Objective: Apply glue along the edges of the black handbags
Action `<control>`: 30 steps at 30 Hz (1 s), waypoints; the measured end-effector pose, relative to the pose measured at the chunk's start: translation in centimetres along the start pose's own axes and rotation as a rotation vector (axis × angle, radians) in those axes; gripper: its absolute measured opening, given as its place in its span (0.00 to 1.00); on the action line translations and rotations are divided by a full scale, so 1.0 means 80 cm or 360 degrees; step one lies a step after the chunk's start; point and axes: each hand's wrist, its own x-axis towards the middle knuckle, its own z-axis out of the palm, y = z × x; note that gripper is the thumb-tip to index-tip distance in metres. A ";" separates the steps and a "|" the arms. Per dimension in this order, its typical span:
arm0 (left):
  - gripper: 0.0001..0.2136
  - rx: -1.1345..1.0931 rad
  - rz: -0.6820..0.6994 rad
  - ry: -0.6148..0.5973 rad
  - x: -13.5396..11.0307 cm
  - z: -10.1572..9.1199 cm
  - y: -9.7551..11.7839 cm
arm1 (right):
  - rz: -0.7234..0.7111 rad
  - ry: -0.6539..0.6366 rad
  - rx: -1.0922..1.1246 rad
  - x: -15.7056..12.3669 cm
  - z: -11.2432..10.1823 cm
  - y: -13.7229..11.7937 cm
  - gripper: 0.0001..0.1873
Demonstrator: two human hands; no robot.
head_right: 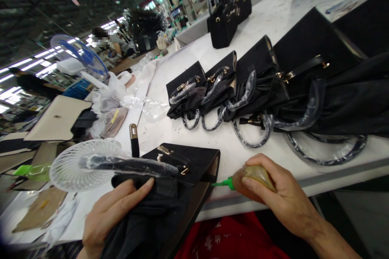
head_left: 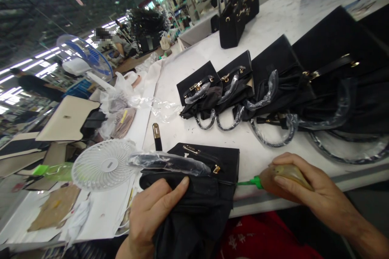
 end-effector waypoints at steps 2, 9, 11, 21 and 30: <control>0.16 0.0013 -0.0007 -0.0007 0.000 0.000 0.001 | 0.0021 0.0014 -0.0037 0.000 0.000 -0.001 0.14; 0.16 0.0008 0.0002 0.0084 0.001 0.005 0.003 | 0.0027 0.0000 -0.0043 -0.001 -0.001 -0.004 0.14; 0.16 0.0001 0.0016 0.0117 0.001 0.007 0.003 | 0.0040 0.0008 -0.0058 -0.001 0.000 -0.004 0.14; 0.16 -0.0041 0.0045 0.0095 -0.001 0.007 0.000 | -0.0022 -0.0039 -0.0065 -0.006 0.000 -0.009 0.13; 0.16 -0.0061 0.0040 0.0070 -0.001 0.004 0.000 | -0.0145 0.0226 -0.0228 -0.004 0.003 -0.009 0.13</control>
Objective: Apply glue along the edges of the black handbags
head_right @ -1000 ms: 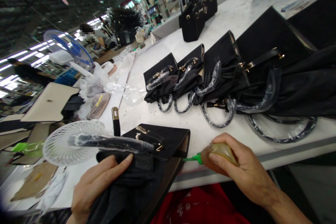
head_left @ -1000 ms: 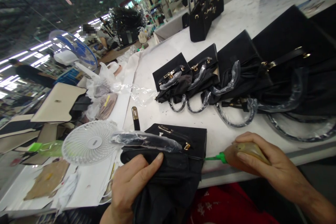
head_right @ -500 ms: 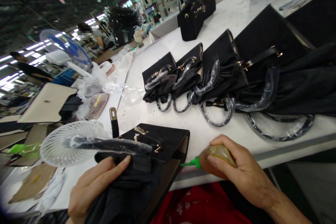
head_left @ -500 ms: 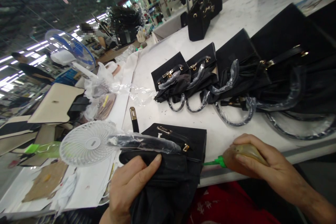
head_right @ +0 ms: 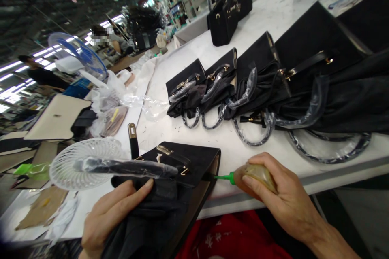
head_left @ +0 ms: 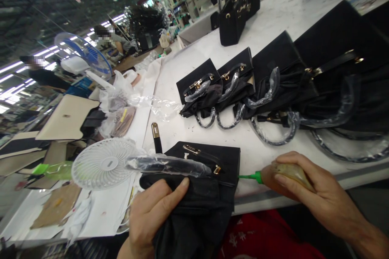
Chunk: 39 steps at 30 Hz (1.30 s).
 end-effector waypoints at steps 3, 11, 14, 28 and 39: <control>0.15 -0.0006 -0.0002 -0.0016 -0.001 0.000 -0.001 | -0.0019 0.0097 0.0003 -0.005 0.001 -0.001 0.14; 0.15 -0.0023 0.0028 -0.0050 0.003 0.000 -0.004 | 0.0002 -0.0166 0.0130 -0.020 0.003 -0.005 0.12; 0.15 -0.0024 0.0061 -0.0080 0.005 -0.001 -0.006 | 0.0010 -0.0119 0.0087 -0.022 0.002 -0.007 0.13; 0.16 -0.0067 0.0126 -0.0090 0.004 0.001 -0.013 | -0.0160 -0.0070 -0.0064 -0.027 -0.002 -0.031 0.13; 0.17 -0.0071 0.0132 -0.0057 -0.001 0.007 -0.014 | -0.0115 -0.0093 -0.0093 -0.049 -0.009 -0.039 0.15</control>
